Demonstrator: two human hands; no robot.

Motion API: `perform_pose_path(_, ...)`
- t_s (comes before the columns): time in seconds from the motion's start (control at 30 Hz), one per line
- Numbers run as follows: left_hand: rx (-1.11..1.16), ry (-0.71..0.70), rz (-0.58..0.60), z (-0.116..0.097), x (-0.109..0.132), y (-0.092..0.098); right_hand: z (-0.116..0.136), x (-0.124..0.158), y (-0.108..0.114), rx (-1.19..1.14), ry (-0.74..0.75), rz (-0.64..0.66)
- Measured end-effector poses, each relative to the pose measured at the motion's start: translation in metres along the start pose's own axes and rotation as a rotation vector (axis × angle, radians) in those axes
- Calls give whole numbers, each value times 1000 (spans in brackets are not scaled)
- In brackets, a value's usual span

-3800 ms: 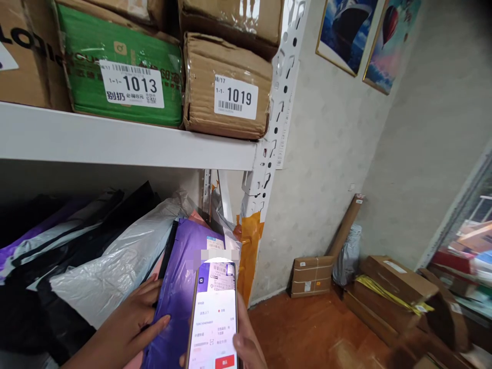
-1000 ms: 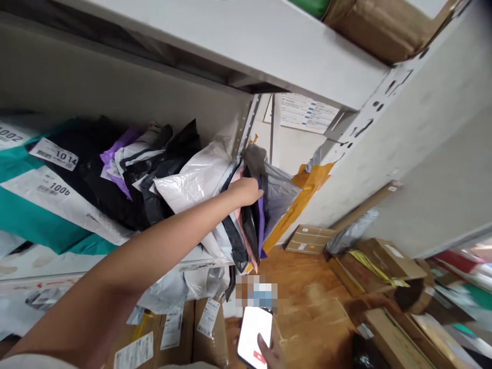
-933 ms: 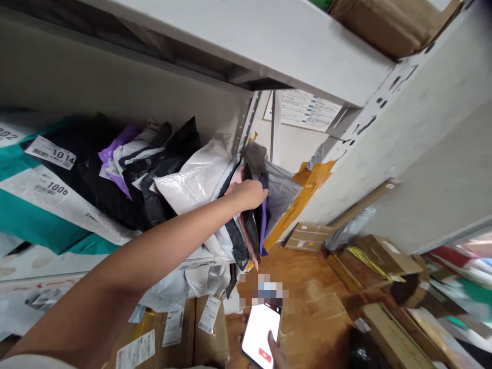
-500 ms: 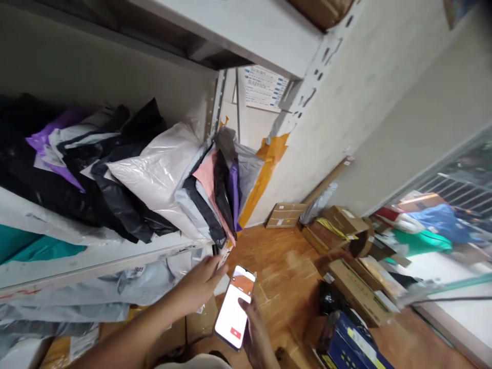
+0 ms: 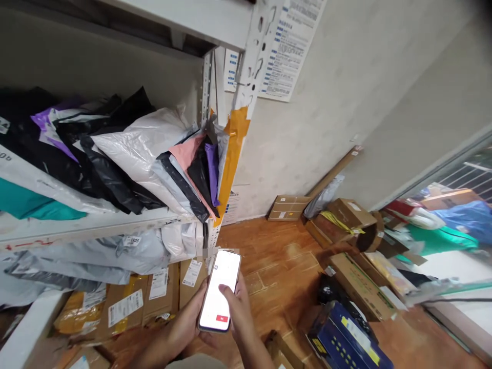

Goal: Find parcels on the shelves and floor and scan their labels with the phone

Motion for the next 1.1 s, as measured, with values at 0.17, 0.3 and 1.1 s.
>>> perform_pose_path(0.17, -97, -55, -69, 8, 29, -23, 8, 17, 22, 31, 60, 57)
perform_pose_path(0.3, -81, -39, -11, 11, 46, -33, 22, 33, 44, 35, 117, 199)
perform_pose_path(1.1, -7, -53, 217, 32, 57, -43, 37, 50, 91, 40, 103, 368)
Point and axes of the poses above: each hand's wrist, its own x-axis away from the middle knuckle, its own y-axis out of the back of the hand, z = x × y, the point moved 1 cm from there along -x, towards the middle knuckle, and after that the axes turned 12 degrees about -z, right-handed, at the moved point
